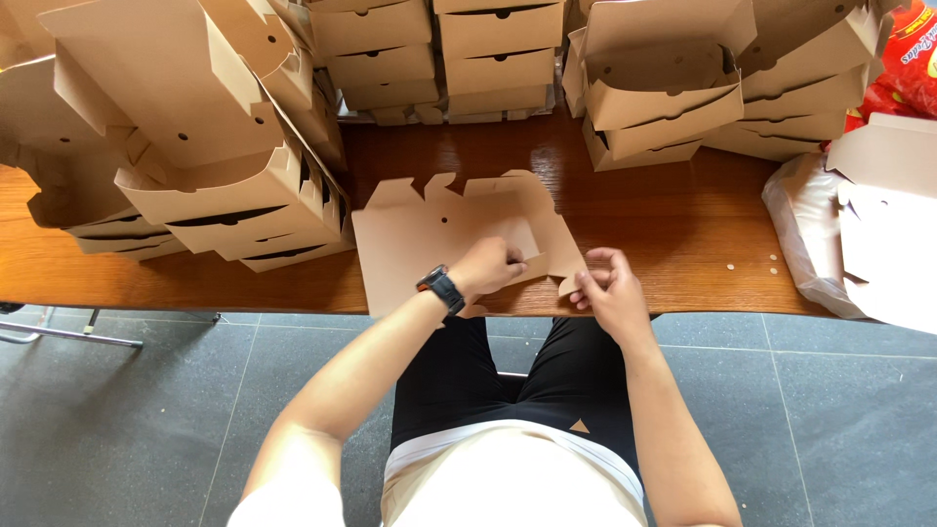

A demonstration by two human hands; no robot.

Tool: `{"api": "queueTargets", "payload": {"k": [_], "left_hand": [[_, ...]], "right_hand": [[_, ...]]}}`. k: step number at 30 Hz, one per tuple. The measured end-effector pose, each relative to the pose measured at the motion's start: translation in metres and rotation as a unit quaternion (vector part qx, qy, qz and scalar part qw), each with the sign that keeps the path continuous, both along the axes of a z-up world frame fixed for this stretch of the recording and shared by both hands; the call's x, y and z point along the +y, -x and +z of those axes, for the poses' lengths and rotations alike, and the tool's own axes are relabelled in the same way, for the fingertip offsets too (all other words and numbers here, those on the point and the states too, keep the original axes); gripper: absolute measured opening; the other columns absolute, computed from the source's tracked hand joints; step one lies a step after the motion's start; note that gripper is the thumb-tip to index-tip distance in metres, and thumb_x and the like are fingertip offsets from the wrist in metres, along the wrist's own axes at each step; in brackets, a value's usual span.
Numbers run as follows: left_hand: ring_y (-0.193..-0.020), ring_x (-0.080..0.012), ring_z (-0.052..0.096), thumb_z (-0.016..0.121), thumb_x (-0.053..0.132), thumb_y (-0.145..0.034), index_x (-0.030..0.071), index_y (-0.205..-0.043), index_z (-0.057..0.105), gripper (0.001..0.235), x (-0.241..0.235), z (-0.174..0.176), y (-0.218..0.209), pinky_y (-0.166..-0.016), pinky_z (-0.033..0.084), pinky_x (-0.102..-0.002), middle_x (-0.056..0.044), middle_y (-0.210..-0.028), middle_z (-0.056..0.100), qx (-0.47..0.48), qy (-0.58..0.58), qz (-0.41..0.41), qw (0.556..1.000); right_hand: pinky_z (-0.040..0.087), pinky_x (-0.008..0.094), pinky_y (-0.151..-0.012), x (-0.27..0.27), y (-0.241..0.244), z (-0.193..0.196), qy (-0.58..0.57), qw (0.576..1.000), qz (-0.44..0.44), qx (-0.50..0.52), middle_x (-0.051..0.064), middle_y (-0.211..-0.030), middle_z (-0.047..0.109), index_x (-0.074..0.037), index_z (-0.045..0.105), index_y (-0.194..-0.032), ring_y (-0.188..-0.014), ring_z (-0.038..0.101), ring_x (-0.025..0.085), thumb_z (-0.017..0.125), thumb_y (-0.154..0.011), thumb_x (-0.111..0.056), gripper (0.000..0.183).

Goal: The person assembles flat-packed cardboard boxes by folding and interlocking the flaps. They repeatedly pick up a flat box, fold the sides, and secure the tabs to form a finished box, then place it on a growing stack.

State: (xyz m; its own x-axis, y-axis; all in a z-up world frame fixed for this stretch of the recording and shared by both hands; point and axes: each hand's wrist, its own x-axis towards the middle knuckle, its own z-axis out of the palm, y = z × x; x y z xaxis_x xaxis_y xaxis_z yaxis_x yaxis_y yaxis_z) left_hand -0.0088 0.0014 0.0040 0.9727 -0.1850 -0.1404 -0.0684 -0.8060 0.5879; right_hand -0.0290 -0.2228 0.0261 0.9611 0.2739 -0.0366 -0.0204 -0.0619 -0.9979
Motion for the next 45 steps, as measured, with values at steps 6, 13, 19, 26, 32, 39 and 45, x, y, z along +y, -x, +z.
{"api": "queueTargets", "payload": {"k": [6,13,19,26,32,39,45], "left_hand": [[-0.091,-0.0262,0.065,0.061,0.032,-0.073,0.018,-0.083,0.072,0.021,-0.021,-0.005,-0.023,-0.076,0.052,-0.036,-0.007,-0.084,0.070,0.019,0.017,0.061,0.998],[-0.090,-0.0248,0.066,0.068,0.031,-0.066,0.016,-0.084,0.072,0.024,-0.046,0.017,-0.025,-0.075,0.053,-0.036,-0.004,-0.085,0.070,0.054,0.117,0.104,0.986],[-0.092,-0.0224,0.064,0.067,0.025,-0.073,0.016,-0.087,0.072,0.018,-0.041,0.024,-0.012,-0.072,0.055,-0.035,-0.005,-0.094,0.069,0.131,0.233,0.118,0.956],[-0.071,-0.0113,0.059,0.066,0.014,-0.075,0.006,-0.085,0.068,0.013,-0.034,0.000,-0.020,-0.058,0.053,-0.021,-0.002,-0.075,0.063,0.150,0.352,0.141,0.913],[-0.068,-0.0098,0.062,0.064,0.031,-0.070,0.024,-0.077,0.069,0.011,-0.029,-0.033,-0.040,-0.056,0.049,-0.024,0.005,-0.066,0.065,0.058,0.200,0.108,0.972],[-0.063,-0.0114,0.061,0.061,0.031,-0.073,0.020,-0.078,0.068,0.014,-0.035,-0.007,-0.023,-0.058,0.049,-0.027,0.002,-0.061,0.065,0.015,0.189,0.073,0.979],[-0.063,-0.0154,0.061,0.061,0.029,-0.073,0.019,-0.080,0.068,0.014,-0.037,-0.020,-0.026,-0.058,0.049,-0.032,-0.001,-0.061,0.064,-0.038,0.177,0.054,0.982]], "right_hand": [[0.054,0.029,-0.039,-0.003,-0.027,0.011,0.081,0.995,0.041,0.035,0.022,-0.060,0.062,0.007,0.059,-0.084,-0.045,0.061,0.021,0.049,-0.093,-0.012,0.023],[0.053,0.027,-0.043,0.005,-0.039,0.025,0.126,0.987,0.052,0.082,0.016,-0.057,0.061,0.001,0.061,-0.077,-0.046,0.059,0.016,0.053,-0.087,-0.014,0.020],[0.053,0.029,-0.056,0.008,-0.034,0.038,0.113,0.988,0.068,0.080,0.017,-0.063,0.065,0.000,0.061,-0.078,-0.053,0.065,0.020,0.050,-0.086,-0.014,0.019],[0.045,0.018,-0.051,0.006,-0.033,0.047,0.065,0.992,0.049,0.093,0.011,-0.058,0.063,-0.001,0.061,-0.081,-0.050,0.063,0.014,0.050,-0.082,-0.013,0.016],[0.048,0.020,-0.048,-0.010,-0.044,0.030,0.248,0.968,0.024,0.002,0.010,-0.054,0.064,-0.003,0.065,-0.075,-0.046,0.063,0.014,0.054,-0.083,-0.021,0.022],[0.047,0.024,-0.047,-0.026,-0.065,-0.005,0.323,0.945,-0.031,-0.040,0.000,-0.057,0.063,-0.011,0.067,-0.081,-0.044,0.059,0.011,0.062,-0.078,-0.025,0.015],[0.046,0.020,-0.046,-0.018,-0.055,0.007,0.184,0.980,-0.054,-0.047,0.001,-0.062,0.060,-0.011,0.067,-0.085,-0.048,0.053,0.009,0.063,-0.077,-0.019,0.011]]}}
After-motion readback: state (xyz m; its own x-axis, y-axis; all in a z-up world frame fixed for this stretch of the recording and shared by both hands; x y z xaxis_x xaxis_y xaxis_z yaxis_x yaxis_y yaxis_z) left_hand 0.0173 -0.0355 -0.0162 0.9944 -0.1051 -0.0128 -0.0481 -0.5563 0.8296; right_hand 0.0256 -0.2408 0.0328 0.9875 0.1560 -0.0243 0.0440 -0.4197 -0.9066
